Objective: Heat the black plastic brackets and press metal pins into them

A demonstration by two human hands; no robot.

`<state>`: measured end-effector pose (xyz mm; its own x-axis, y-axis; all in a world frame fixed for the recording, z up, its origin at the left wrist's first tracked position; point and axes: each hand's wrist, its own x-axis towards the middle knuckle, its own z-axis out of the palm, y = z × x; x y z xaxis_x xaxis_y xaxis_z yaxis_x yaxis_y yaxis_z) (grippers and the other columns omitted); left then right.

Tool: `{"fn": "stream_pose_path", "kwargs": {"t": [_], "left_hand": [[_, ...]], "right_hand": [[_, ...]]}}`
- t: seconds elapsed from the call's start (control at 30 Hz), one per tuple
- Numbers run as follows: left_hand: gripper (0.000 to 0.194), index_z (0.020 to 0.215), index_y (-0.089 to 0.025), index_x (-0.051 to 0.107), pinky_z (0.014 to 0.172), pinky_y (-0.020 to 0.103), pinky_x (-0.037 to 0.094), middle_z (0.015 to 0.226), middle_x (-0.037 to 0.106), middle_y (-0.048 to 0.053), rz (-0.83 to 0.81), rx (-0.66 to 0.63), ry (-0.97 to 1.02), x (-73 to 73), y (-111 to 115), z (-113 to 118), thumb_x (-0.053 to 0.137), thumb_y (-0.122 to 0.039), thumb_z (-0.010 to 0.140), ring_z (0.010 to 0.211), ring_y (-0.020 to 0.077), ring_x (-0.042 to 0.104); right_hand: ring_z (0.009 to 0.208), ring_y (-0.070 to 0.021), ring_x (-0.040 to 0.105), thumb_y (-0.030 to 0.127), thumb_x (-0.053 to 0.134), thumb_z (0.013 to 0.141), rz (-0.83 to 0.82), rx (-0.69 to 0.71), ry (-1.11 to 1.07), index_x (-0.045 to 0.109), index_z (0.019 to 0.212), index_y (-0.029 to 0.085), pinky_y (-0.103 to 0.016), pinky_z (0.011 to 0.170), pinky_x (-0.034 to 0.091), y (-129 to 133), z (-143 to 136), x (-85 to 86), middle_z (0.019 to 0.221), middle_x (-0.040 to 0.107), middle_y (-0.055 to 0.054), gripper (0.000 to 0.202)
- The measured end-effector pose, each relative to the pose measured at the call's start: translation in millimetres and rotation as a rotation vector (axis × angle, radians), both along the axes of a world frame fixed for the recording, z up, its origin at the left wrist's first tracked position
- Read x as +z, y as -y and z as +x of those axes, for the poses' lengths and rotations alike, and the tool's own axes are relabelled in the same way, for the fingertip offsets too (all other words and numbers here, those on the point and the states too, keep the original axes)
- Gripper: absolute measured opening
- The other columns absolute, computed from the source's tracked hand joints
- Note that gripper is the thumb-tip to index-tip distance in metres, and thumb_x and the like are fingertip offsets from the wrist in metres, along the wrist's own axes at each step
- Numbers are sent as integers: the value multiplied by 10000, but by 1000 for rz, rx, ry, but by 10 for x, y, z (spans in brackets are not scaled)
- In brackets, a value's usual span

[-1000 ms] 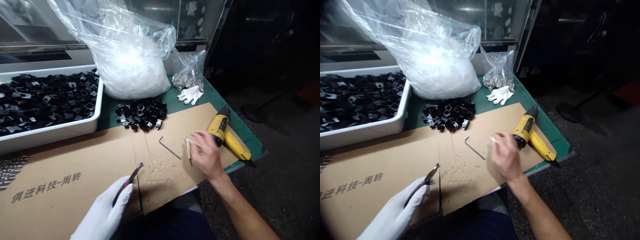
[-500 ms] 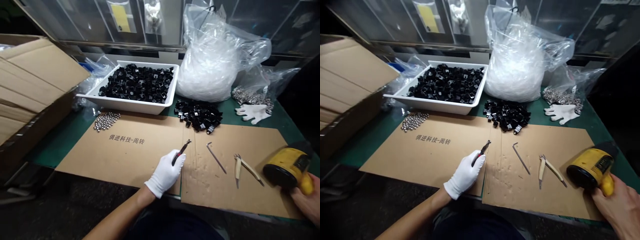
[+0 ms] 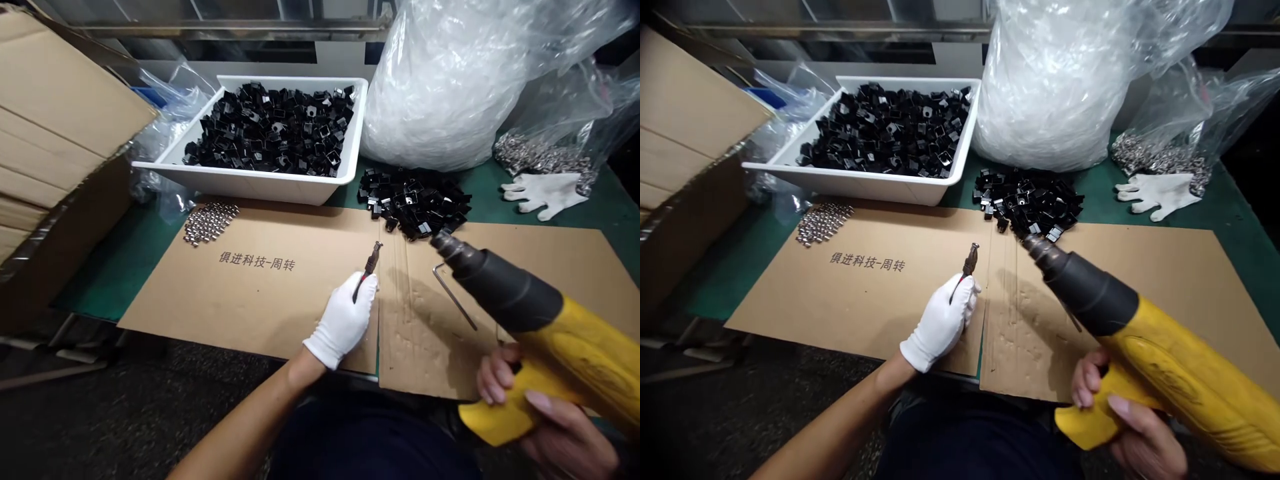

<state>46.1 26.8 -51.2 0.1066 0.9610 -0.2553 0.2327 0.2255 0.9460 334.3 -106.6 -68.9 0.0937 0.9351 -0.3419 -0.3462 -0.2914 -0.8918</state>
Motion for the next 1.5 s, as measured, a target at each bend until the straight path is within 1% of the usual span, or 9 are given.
{"fn": "stream_pose_path", "kwargs": {"t": [0.07,0.13,0.27,0.37,0.47,0.67,0.83,0.97,1.5], "left_hand": [[419,891,-201,591,561,263,435,671,547,-6,9,15,5,7,13,-6,410,-556,1023,561,126,479],[421,900,-201,594,567,260,426,673,530,-9,21,4,1,17,35,-14,402,-552,1029,566,123,455],[427,916,-204,578,583,257,405,685,493,-20,19,-18,-16,28,68,-20,384,-564,1038,581,118,415],[440,926,-204,581,573,263,393,686,487,-15,-14,13,-17,21,79,-18,389,-587,1028,587,127,414],[435,935,-207,574,575,266,384,690,470,-19,-25,4,-13,10,90,-16,386,-587,1032,595,127,402],[422,944,-202,577,588,263,387,715,477,-17,-34,-22,-28,1,95,-22,395,-571,1039,610,121,403],[431,946,-201,563,573,255,372,715,474,-25,-72,-27,-22,-6,96,-25,389,-584,1040,585,109,382],[419,942,-202,554,573,251,367,713,460,-29,-67,-22,2,-4,103,-19,397,-578,1040,589,108,373],[417,888,-189,589,560,251,387,690,497,-14,-35,22,-18,29,94,5,450,-559,1022,582,114,398]], "right_hand": [[641,-221,482,422,570,804,-10,32,-149,625,1008,286,-399,566,447,-89,-276,26,786,438,-45,251],[638,-216,487,402,584,796,-12,78,-184,645,994,268,-387,563,454,-159,-378,36,780,449,-47,246],[645,-223,508,392,579,816,-25,166,-183,653,1019,268,-396,573,478,-194,-298,14,804,477,-56,249],[648,-225,513,391,565,831,-36,170,-201,647,1038,274,-399,577,481,-175,-249,-6,819,487,-62,251],[666,-237,507,397,550,848,-56,192,-217,634,1042,280,-409,595,478,-136,-243,-31,821,491,-69,242],[725,-258,511,383,517,878,-97,179,-234,599,1103,276,-430,667,481,-36,-235,-93,874,517,-91,262],[739,-240,521,390,553,869,-90,163,-262,574,1125,277,-393,672,488,-42,-255,-90,891,527,-71,281],[743,-225,526,418,567,872,-80,209,-277,569,1116,276,-376,678,498,-62,-248,-68,897,533,-60,282],[720,-234,538,428,562,865,-80,205,-261,587,1091,259,-392,655,493,-92,-255,-62,871,544,-66,284]]}}
